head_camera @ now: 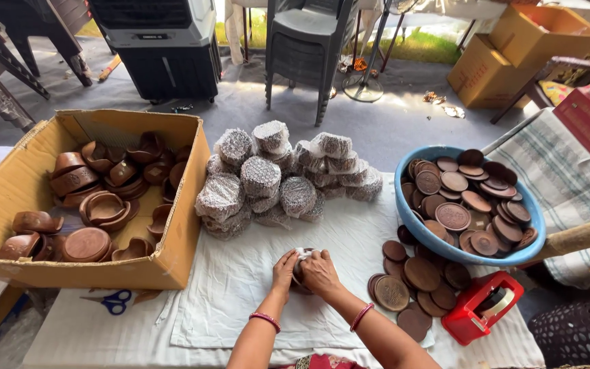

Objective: The person wipes small, round wooden items with a white cloth. They pick up items from a blue basin and a cardboard box, wipe them, and place them on the table or back into the basin.

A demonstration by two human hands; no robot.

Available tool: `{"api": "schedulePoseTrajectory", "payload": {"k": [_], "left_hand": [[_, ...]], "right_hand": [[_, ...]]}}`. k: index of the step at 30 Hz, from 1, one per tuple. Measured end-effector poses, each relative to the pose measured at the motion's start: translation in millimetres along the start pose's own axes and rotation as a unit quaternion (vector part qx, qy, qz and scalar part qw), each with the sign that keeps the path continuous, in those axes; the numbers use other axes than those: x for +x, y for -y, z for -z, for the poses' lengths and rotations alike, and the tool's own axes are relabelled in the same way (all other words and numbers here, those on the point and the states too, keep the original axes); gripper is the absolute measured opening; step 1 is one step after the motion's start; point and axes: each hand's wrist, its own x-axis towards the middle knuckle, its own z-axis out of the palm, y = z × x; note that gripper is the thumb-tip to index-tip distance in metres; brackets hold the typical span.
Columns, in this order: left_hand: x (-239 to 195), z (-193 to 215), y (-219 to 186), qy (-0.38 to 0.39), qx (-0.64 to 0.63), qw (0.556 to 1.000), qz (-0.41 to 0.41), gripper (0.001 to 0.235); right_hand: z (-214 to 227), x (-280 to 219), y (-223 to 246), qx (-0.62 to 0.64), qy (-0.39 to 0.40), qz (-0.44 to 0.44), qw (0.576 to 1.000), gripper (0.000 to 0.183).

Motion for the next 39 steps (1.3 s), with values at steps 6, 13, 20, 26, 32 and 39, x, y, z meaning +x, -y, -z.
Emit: {"api": "schedulePoseTrajectory", "payload": {"k": [6,13,20,26,32,39], "left_hand": [[-7,-3,6,-0.039,0.039,0.998,-0.025,0.047],[6,4,13,-0.015,0.058,0.997,-0.055,0.045],[-30,1,-5,-0.023,0.151,0.988,0.001,0.074],[-26,1,-1,-0.033,0.127,0.991,0.003,0.091],[-10,8,8,-0.02,0.138,0.99,-0.034,0.073],[-25,3,-5,0.001,0.109,0.994,-0.021,0.065]], "right_hand": [[-9,-17,-5,0.051,0.072,-0.097,0.991,0.013],[-41,-7,-6,0.259,-0.01,0.038,0.965,0.027],[-48,-6,-4,0.192,0.04,-0.16,0.967,0.016],[-21,-9,-5,0.271,0.01,-0.213,0.939,0.022],[-64,-8,-23,0.353,-0.025,0.036,0.934,0.033],[-20,-8,-17,0.214,-0.077,0.0,0.974,0.016]]}}
